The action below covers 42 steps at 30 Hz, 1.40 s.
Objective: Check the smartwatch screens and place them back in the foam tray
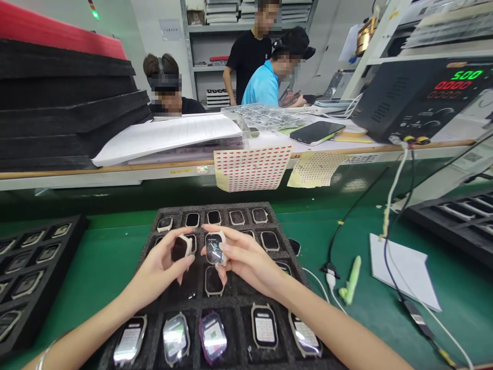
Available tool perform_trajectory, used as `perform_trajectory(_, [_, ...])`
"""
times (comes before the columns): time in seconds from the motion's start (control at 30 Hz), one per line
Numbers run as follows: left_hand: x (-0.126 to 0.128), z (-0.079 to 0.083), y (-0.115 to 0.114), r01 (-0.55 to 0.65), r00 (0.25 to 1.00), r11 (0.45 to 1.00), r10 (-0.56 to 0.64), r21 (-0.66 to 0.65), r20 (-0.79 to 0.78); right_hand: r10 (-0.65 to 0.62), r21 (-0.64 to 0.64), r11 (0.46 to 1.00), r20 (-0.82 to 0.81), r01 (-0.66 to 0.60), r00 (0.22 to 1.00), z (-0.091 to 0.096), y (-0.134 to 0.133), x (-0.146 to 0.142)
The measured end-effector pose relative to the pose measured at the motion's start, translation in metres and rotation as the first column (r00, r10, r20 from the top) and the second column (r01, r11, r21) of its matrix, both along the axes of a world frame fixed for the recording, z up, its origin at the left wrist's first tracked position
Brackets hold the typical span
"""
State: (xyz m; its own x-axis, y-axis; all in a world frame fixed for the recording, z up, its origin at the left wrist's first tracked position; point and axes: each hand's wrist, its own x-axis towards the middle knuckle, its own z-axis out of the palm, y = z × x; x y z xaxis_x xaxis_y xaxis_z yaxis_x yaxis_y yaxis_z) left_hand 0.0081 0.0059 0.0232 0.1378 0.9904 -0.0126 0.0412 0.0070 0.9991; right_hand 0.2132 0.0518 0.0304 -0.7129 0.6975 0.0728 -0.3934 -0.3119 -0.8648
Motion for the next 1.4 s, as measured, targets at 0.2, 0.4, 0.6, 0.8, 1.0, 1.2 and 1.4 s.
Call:
perform_trajectory(0.2, [-0.0006, -0.0038, -0.0034, -0.022, 0.94, 0.961, 0.113, 0.275, -0.321, -0.021, -0.007, 1.0, 0.049, 0.022, 0.999, -0.0007, -0.0014, -0.0019])
perform_trajectory(0.4, [0.0028, -0.0015, -0.0064, -0.046, 0.94, 0.981, 0.105, 0.187, -0.324, -0.022, -0.004, 1.0, 0.093, 0.023, 0.995, -0.0004, -0.0036, -0.0032])
perform_trajectory(0.6, [0.0052, -0.0033, -0.008, -0.018, 0.967, 0.98, 0.067, 0.196, -0.246, -0.013, 0.018, 1.0, 0.115, 0.011, 0.993, -0.0007, -0.0037, -0.0034])
perform_trajectory(0.8, [0.0035, -0.003, -0.0059, 0.011, 0.943, 0.972, 0.068, 0.233, -0.327, -0.077, 0.081, 0.995, 0.161, 0.065, 0.984, -0.0008, -0.0056, -0.0031])
perform_trajectory(1.0, [0.0051, -0.0009, -0.0084, 0.014, 0.968, 0.987, 0.028, 0.163, -0.25, -0.088, 0.101, 0.993, 0.203, 0.068, 0.975, -0.0011, -0.0087, -0.0049])
perform_trajectory(1.2, [0.0056, -0.0034, -0.0097, -0.01, 0.952, 0.978, 0.072, 0.206, -0.297, -0.102, 0.13, 0.989, 0.213, 0.075, 0.972, -0.0022, -0.0081, -0.004])
perform_trajectory(1.4, [0.0051, -0.0034, -0.0105, -0.01, 0.959, 0.973, 0.076, 0.233, -0.274, -0.084, 0.151, 0.987, 0.211, 0.053, 0.974, -0.002, -0.0075, -0.0021])
